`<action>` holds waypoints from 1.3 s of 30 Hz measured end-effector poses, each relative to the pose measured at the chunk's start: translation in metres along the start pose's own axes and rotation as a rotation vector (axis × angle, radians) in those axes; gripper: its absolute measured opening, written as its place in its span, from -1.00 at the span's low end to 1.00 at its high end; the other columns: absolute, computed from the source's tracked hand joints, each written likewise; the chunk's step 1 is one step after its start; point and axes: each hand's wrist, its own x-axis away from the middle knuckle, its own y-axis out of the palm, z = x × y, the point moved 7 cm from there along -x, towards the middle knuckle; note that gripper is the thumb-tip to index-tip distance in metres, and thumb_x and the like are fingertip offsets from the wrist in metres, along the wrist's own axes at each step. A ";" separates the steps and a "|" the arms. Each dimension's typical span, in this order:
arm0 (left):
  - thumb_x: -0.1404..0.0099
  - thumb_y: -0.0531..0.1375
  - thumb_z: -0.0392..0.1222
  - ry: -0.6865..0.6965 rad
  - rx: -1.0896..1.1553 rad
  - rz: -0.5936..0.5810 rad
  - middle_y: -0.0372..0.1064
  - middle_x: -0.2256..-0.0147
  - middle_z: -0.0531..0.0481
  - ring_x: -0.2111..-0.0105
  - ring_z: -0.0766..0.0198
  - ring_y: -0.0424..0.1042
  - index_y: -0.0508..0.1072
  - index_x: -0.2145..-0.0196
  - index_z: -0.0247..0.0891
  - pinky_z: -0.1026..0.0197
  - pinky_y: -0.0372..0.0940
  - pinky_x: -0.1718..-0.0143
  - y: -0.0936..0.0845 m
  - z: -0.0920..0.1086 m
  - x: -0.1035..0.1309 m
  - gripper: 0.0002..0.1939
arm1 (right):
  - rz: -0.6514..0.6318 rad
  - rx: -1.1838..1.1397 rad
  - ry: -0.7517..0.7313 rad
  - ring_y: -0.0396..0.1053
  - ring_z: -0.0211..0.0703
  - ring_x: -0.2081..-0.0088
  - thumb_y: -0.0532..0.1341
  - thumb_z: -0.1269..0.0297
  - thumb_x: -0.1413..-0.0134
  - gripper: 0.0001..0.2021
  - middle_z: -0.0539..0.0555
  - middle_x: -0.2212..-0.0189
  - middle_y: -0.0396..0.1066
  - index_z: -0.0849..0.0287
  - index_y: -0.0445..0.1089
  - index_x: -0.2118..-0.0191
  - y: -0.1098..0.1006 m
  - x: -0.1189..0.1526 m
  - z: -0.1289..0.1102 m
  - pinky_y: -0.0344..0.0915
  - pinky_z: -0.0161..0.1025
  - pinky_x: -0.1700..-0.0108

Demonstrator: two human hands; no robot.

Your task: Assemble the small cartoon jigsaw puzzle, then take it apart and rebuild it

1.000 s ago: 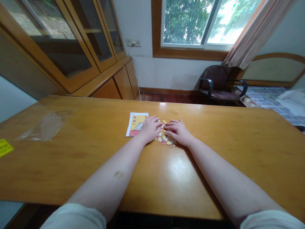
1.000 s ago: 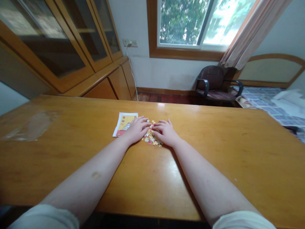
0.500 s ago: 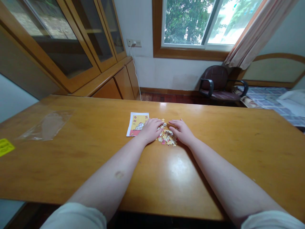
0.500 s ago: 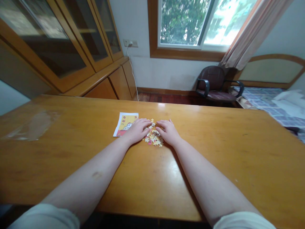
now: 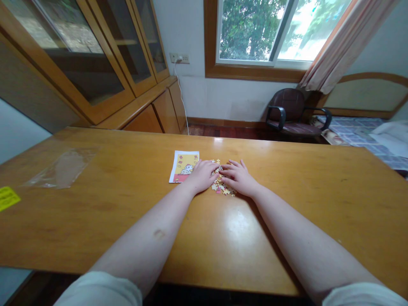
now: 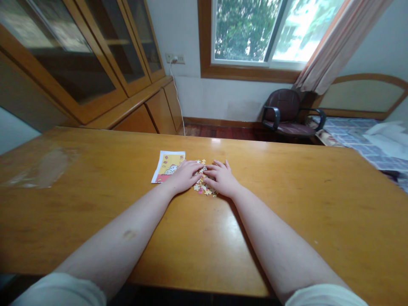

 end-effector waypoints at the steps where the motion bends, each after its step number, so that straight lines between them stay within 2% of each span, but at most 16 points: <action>1: -0.33 0.08 -0.15 -0.005 0.008 0.004 0.39 -0.05 -0.11 -0.07 0.07 0.30 0.40 -0.08 -0.21 -0.02 0.12 -0.15 -0.001 0.000 0.000 -0.62 | 0.010 -0.014 0.002 0.03 0.20 -0.27 0.13 0.02 -0.20 -0.64 0.10 -0.15 0.32 -0.05 0.43 -0.05 -0.001 0.000 0.000 -0.32 0.41 -0.24; 7: -0.30 0.11 -0.19 -0.010 0.068 0.069 0.44 0.01 -0.10 -0.02 0.09 0.35 0.39 -0.09 -0.20 0.02 0.19 -0.10 -0.007 0.000 -0.001 -0.60 | 0.099 -0.224 -0.016 0.15 0.12 -0.22 0.17 0.04 -0.17 -0.67 0.14 -0.04 0.42 0.02 0.48 0.02 -0.007 -0.001 0.001 -0.29 0.36 -0.26; 11: -0.30 0.12 -0.23 0.015 0.112 0.124 0.44 0.01 -0.07 -0.02 0.13 0.35 0.43 -0.05 -0.20 0.06 0.20 -0.10 -0.011 0.000 -0.001 -0.64 | 0.158 -0.549 -0.034 0.34 0.01 -0.06 0.17 -0.05 -0.13 -0.60 0.19 0.01 0.43 0.07 0.51 0.06 -0.011 -0.001 0.000 0.10 0.10 -0.21; 13: -0.30 0.12 -0.24 0.030 0.135 0.142 0.45 0.03 -0.07 0.00 0.14 0.37 0.45 -0.02 -0.20 0.07 0.22 -0.09 -0.012 0.000 -0.001 -0.67 | 0.165 -0.677 -0.027 0.35 0.00 -0.03 0.20 -0.09 -0.08 -0.58 0.19 0.04 0.43 0.07 0.52 0.07 -0.011 -0.001 0.000 0.22 0.01 -0.15; 18: -0.30 0.13 -0.22 -0.032 0.194 0.130 0.51 0.16 -0.08 0.10 0.12 0.43 0.51 0.13 -0.23 0.08 0.28 0.01 -0.013 -0.003 -0.002 -0.77 | 0.156 -0.795 0.028 0.33 0.01 -0.05 0.25 -0.11 0.00 -0.54 0.17 0.03 0.41 0.07 0.53 0.07 -0.010 -0.001 0.002 0.21 -0.02 -0.16; 24: -0.31 0.10 -0.21 -0.144 0.267 0.075 0.52 0.24 -0.05 0.21 0.14 0.47 0.50 0.22 -0.22 0.14 0.34 0.15 -0.011 -0.006 -0.002 -0.82 | 0.138 -0.802 0.021 0.31 0.02 -0.08 0.24 -0.11 -0.01 -0.53 0.18 0.00 0.38 0.07 0.51 0.04 -0.008 -0.001 0.000 0.20 -0.01 -0.17; 28: -0.27 0.15 -0.24 -0.196 0.325 0.117 0.51 0.23 -0.03 0.19 0.17 0.48 0.44 0.16 -0.22 0.16 0.34 0.14 -0.010 -0.011 -0.001 -0.82 | 0.161 -0.753 0.004 0.28 0.02 -0.11 0.22 -0.09 -0.04 -0.52 0.16 -0.04 0.35 0.04 0.47 -0.02 -0.009 -0.001 -0.001 0.19 -0.01 -0.18; 32: -0.26 0.16 -0.25 -0.235 0.382 0.154 0.51 0.27 0.00 0.23 0.20 0.49 0.35 0.04 -0.21 0.17 0.34 0.15 -0.010 -0.013 0.001 -0.71 | 0.201 -0.615 -0.051 0.27 0.00 -0.12 0.19 -0.03 -0.10 -0.53 0.17 -0.06 0.33 0.06 0.42 -0.08 -0.015 0.002 -0.004 0.13 -0.02 -0.22; 35: -0.25 0.15 -0.27 -0.247 0.402 0.162 0.50 0.30 0.03 0.26 0.22 0.49 0.33 0.05 -0.20 0.19 0.34 0.17 -0.011 -0.013 0.002 -0.72 | 0.227 -0.496 -0.076 0.24 0.00 -0.15 0.17 0.04 -0.13 -0.52 0.19 -0.09 0.30 0.09 0.36 -0.13 -0.019 0.003 -0.006 0.12 -0.01 -0.23; 39: -0.24 0.15 -0.26 -0.266 0.412 0.185 0.50 0.31 0.02 0.27 0.21 0.49 0.36 0.11 -0.22 0.18 0.35 0.18 -0.011 -0.016 0.002 -0.76 | 0.234 -0.268 -0.012 0.21 0.03 -0.16 0.16 0.08 -0.15 -0.49 0.24 -0.13 0.27 0.15 0.29 -0.18 -0.016 0.002 0.000 0.06 0.05 -0.25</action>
